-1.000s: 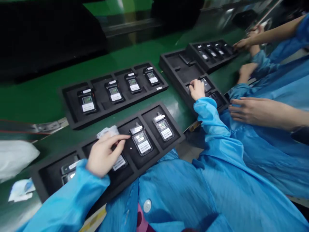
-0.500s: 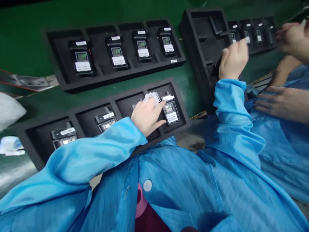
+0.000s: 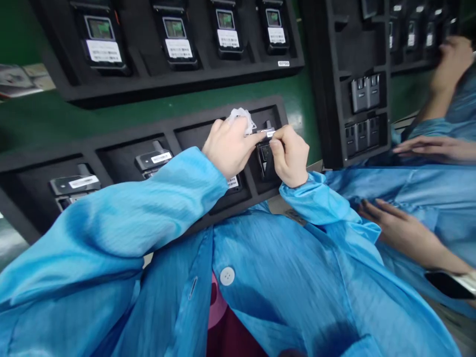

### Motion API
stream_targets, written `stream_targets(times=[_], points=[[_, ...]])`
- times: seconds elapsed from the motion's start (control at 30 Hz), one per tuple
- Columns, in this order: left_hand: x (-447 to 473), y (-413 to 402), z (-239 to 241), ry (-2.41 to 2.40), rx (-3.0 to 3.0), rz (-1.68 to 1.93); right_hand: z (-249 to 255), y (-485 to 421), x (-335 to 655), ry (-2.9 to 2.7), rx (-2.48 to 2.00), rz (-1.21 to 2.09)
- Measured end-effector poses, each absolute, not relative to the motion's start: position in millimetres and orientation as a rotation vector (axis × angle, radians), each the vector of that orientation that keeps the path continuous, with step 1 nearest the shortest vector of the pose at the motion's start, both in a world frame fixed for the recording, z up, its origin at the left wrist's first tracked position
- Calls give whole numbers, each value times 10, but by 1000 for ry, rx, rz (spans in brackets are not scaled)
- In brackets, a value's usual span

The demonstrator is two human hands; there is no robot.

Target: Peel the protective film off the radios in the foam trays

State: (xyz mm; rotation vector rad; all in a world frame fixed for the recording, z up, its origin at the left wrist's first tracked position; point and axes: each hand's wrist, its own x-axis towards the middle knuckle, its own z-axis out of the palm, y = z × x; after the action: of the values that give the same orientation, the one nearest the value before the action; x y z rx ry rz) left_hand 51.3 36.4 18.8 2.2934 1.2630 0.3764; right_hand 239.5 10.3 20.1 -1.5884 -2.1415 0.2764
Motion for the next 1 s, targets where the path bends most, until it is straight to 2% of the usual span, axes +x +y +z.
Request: stream_targets(times=[0.43, 1.0], points=[[536, 343, 140, 1300, 2244, 426, 160, 242, 2380, -2354, -1640, 207], [555, 367, 69, 1276, 2184, 555, 73, 198, 2385, -2312, -1693, 105]])
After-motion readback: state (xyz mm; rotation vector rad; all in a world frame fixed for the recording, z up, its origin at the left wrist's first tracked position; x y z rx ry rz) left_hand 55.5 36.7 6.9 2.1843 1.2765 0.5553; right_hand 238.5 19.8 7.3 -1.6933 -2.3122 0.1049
